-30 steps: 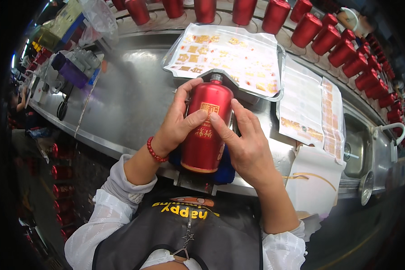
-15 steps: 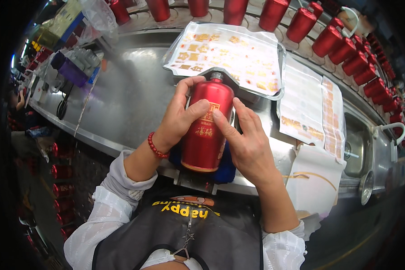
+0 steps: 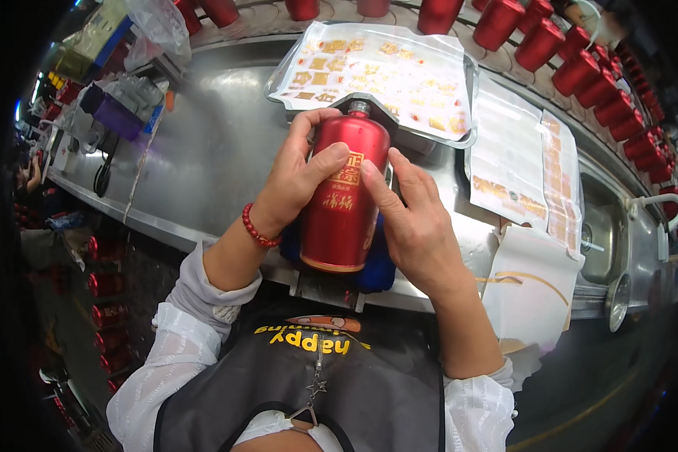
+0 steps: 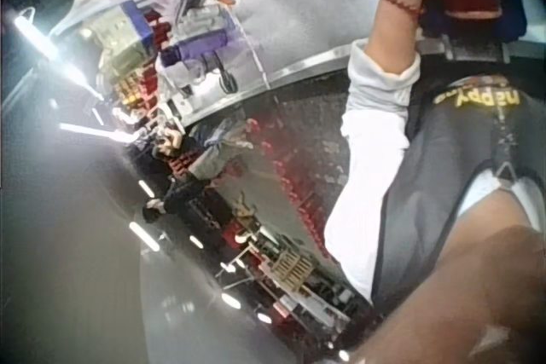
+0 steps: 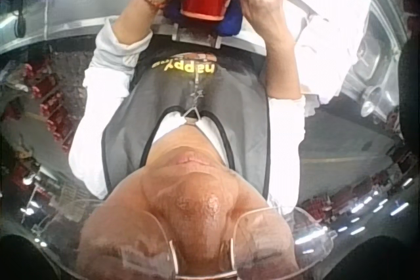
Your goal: The person applies gold stickers to red cylindrical containers. They peel stickers from a sheet, position them on the container, and smooth them with a green pad. The person repeats this process on multiple containers.
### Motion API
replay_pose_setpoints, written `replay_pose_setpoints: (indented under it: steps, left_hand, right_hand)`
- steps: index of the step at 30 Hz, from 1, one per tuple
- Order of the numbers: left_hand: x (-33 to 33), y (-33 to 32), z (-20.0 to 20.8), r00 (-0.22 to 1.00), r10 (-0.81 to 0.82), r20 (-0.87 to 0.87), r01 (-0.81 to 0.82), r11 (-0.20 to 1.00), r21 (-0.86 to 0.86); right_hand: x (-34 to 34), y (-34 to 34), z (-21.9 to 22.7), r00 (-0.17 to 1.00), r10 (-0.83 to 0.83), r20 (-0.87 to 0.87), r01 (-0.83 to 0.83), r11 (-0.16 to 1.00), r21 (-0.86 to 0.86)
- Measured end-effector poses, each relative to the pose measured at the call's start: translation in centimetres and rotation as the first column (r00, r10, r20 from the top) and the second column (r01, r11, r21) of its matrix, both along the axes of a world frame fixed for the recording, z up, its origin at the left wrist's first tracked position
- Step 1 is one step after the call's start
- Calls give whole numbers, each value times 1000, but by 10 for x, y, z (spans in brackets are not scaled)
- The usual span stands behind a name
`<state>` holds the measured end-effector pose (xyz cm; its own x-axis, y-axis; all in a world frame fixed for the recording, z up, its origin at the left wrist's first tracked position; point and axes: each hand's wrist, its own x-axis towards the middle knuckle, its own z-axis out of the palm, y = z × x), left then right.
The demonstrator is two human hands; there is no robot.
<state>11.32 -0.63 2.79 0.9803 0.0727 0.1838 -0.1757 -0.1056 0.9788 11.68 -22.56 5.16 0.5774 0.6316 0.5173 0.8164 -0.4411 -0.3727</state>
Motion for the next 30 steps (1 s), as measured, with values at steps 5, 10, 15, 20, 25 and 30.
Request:
replay_pose_setpoints:
  steps: [5,10,15,20,25,30]
  left_hand:
    - [-3,3,6,999,-41,-21,40,998,-40]
    - [-5,2,4,999,-33,11,34,999,-11]
    - [-5,1,0,999,-24,48,26,999,-38]
    - [-7,3,4,997,-72,21,73,995,-66]
    - [-10,6,-4,987,-131,88,136,989,-58]
    - [-11,1,-5,992,-90,85,92,996,-15]
  right_hand:
    - [-1,1,2,1000,1,-8,-1,1000,-3]
    - [-2,2,4,1000,-11,-3,11,1000,-26]
    - [-2,2,3,1000,-12,2,12,999,-41]
    - [-3,3,3,1000,-5,-3,5,999,-36]
    - [-3,3,4,1000,-8,-15,8,999,-32]
    - [-1,3,2,1000,-12,2,12,1000,-27]
